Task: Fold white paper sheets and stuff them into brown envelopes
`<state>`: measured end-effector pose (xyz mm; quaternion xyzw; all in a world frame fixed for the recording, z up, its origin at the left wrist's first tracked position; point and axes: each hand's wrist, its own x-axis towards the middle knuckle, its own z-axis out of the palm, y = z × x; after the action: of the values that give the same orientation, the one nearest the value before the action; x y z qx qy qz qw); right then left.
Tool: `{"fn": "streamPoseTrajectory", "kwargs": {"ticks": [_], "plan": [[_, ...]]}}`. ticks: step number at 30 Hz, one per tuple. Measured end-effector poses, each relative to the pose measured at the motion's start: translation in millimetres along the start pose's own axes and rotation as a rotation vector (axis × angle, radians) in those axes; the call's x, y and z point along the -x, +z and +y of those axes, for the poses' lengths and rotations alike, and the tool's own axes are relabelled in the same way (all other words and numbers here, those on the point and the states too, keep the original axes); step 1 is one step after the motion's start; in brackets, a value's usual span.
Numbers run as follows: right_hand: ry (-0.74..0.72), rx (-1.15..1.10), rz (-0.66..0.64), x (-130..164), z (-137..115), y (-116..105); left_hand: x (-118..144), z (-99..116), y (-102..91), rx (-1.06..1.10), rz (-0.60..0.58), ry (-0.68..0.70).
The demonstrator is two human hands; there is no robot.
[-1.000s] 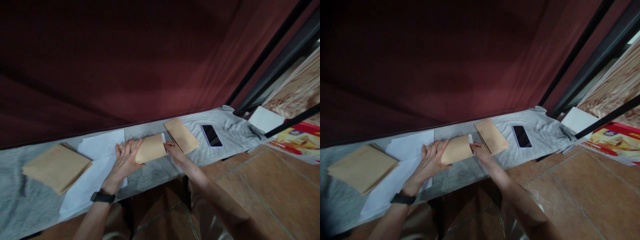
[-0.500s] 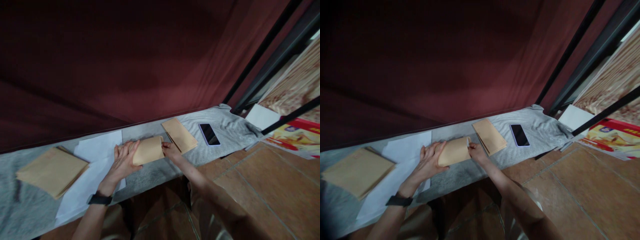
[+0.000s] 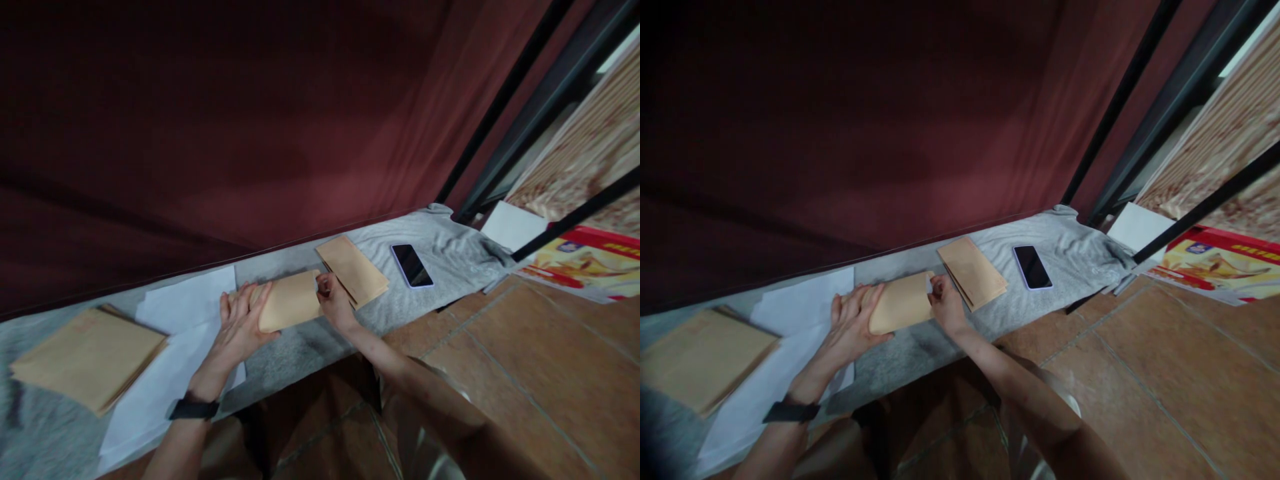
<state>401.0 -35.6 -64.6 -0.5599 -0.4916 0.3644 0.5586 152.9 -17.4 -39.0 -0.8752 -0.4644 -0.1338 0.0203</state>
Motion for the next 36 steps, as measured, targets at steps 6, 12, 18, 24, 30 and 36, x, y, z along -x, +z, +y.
{"fn": "streamPoseTrajectory", "kwargs": {"ticks": [6, 12, 18, 24, 30, 36], "plan": [[0.034, -0.022, 0.028, 1, 1, 2, 0, -1, 0.2, 0.019, 0.009, 0.005], [0.221, -0.206, -0.031, -3, 3, 4, 1, -1, 0.7, 0.030, 0.019, -0.012], [0.472, -0.504, 0.014, -6, -1, -3, -5, 16, 1.0, 0.371, 0.186, -0.335], [0.582, -0.584, 0.050, 0, 0, 2, -17, 48, 2.9, 1.330, 0.403, -1.021], [0.606, -0.632, 0.000, 14, -6, 14, -16, 68, 8.8, 1.898, 0.154, -1.059], [0.531, -0.574, -0.099, 17, -20, 8, -14, 65, 16.2, 1.813, 0.118, -1.019]]}}
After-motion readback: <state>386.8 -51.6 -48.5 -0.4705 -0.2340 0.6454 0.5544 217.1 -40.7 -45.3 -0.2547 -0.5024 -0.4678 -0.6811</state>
